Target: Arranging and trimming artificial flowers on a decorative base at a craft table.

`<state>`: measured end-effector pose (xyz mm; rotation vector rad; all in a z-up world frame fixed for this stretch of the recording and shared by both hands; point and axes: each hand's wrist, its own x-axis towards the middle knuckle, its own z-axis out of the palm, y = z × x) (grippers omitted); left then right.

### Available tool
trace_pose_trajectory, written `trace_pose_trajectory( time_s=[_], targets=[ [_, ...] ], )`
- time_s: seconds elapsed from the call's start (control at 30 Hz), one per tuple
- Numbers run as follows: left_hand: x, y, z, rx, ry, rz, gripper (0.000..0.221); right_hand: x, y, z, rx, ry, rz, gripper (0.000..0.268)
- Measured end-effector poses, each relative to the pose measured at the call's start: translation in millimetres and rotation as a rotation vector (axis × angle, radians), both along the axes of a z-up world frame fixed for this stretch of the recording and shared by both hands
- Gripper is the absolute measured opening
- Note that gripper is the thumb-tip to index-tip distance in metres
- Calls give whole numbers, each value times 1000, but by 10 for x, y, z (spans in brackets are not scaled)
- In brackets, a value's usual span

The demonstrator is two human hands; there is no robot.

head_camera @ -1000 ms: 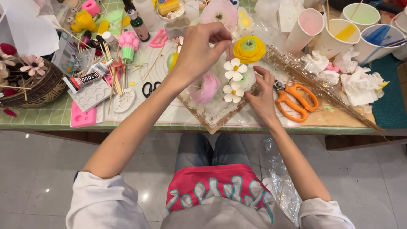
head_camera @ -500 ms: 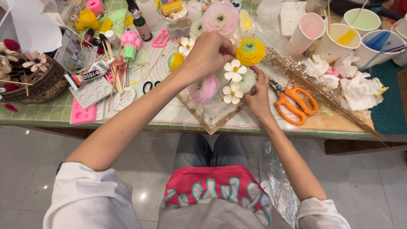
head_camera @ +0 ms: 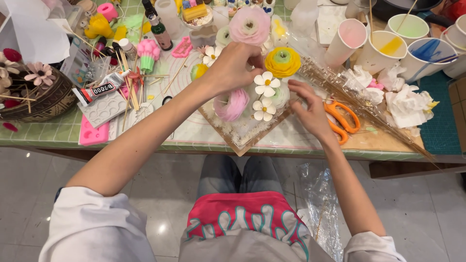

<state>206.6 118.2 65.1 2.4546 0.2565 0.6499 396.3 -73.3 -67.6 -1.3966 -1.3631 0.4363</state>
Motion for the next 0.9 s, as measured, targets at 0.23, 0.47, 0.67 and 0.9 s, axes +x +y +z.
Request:
trace_pose_trajectory(
  time_s=[0.23,0.47,0.67,0.9],
  targets=[
    [56,-6,-45,111,29,4,12,-24,26,43,5,100,-15,33],
    [137,10,-20,112,169,42,13,-53,-27,-7,30,230,-35,27],
    [121,10,-19,101,166,35,14,-26,-97,27,36,255,-71,24],
    [138,22,-83,133,145,54,11,59,-459,273,-78,-201,-331,23]
  ],
)
